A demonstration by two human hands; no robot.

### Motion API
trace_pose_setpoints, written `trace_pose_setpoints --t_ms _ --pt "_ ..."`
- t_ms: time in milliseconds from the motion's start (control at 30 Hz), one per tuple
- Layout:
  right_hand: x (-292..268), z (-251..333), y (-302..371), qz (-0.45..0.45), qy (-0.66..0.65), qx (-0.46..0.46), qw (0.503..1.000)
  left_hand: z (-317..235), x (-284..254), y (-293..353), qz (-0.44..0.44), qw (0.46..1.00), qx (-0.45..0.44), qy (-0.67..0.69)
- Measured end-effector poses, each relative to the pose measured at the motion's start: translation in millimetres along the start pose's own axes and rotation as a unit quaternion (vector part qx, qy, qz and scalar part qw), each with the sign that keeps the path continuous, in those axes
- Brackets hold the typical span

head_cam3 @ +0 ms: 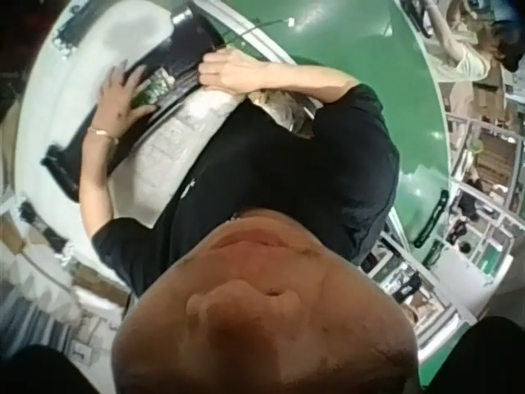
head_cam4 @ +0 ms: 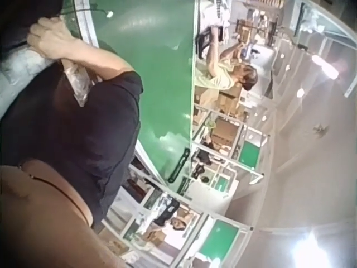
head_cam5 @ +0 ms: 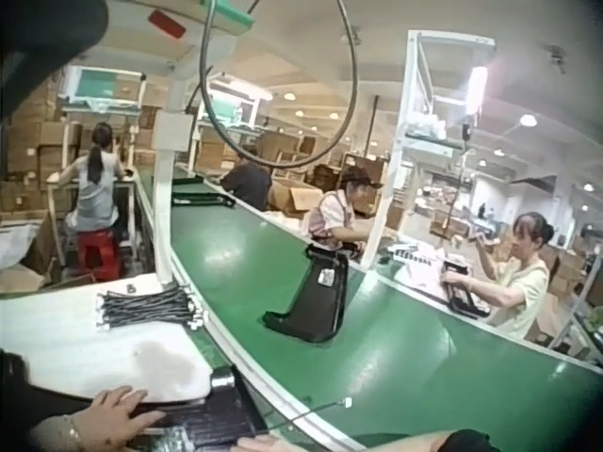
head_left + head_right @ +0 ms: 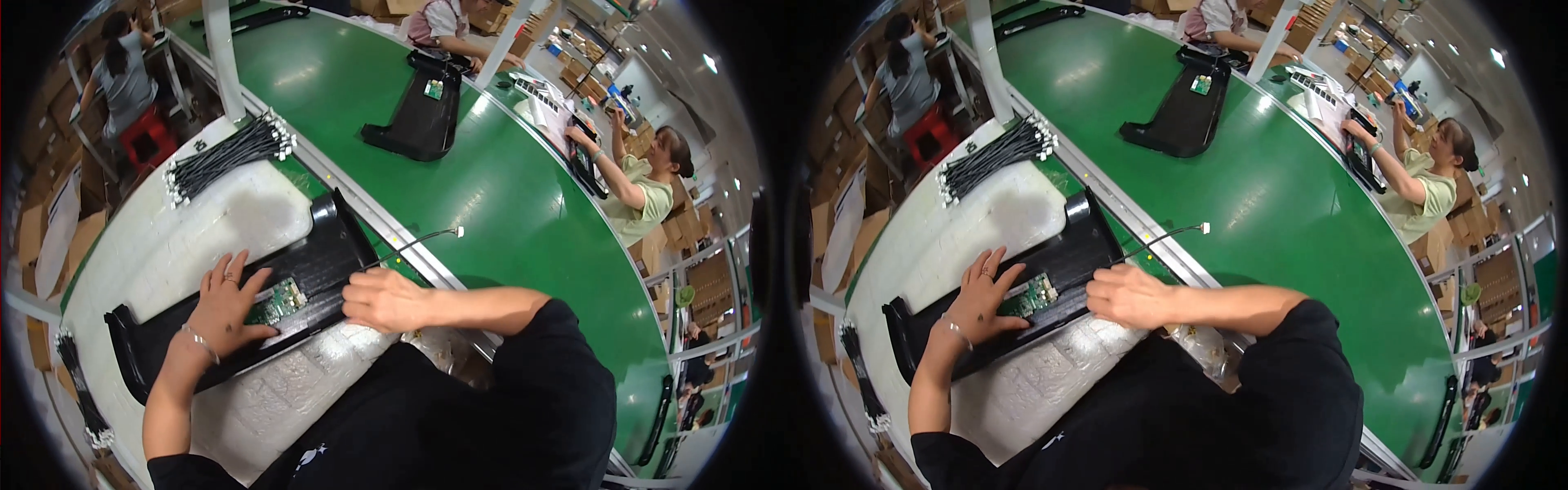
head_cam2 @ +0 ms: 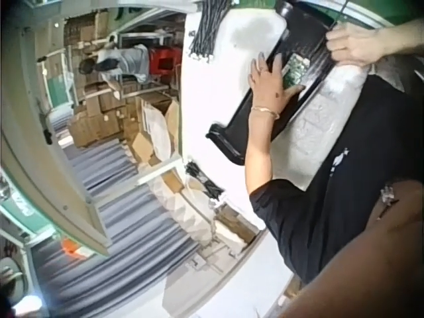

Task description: Connecting cables to circuit boards and placing them into plastic housings on an assembly line.

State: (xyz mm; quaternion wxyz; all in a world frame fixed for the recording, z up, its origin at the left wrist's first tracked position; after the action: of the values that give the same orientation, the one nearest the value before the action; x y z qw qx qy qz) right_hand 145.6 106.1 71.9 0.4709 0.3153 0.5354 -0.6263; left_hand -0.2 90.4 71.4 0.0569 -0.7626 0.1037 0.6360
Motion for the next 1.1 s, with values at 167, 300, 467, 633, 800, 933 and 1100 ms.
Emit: trace_pose_setpoints --t_ms 167,300,467,633,800,933,1100 --pt "-63 14 38 -0.112 0.107 0.011 0.988 -159 -120 10 -0.225 0.893 0.346 0.180" --pt "-129 -13 83 -0.176 0.264 0.126 0.940 -198 -68 18 -0.213 0.856 0.468 0.059" --pt "-194 -55 122 -0.273 0.326 0.244 0.872 -153 22 -53 -0.066 0.919 0.356 0.158" --pt "-214 -153 98 -0.267 0.374 0.242 0.855 -159 53 -96 -0.061 0.913 0.334 0.224" --pt "-184 -276 18 -0.239 0.390 0.236 0.858 -140 67 -125 -0.112 0.940 0.215 0.241" --pt "-155 -366 -44 -0.198 0.373 0.265 0.867 -141 70 -124 -0.116 0.928 0.242 0.258" --pt "-156 -489 -66 -0.197 0.485 0.438 0.731 -140 83 -146 -0.035 0.933 0.222 0.282"
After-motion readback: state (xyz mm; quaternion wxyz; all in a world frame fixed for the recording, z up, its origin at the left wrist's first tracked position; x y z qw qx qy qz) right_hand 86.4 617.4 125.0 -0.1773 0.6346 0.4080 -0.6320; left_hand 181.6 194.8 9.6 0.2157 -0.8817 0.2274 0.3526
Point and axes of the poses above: each hand's wrist, its own y-axis away from the middle knuckle, its own x-axis out of the palm, z = x × y, the point moved 10 cm from there along -y, towards the middle knuckle, and after that the axes turned 3 degrees about -y, right-handed, at the moved point
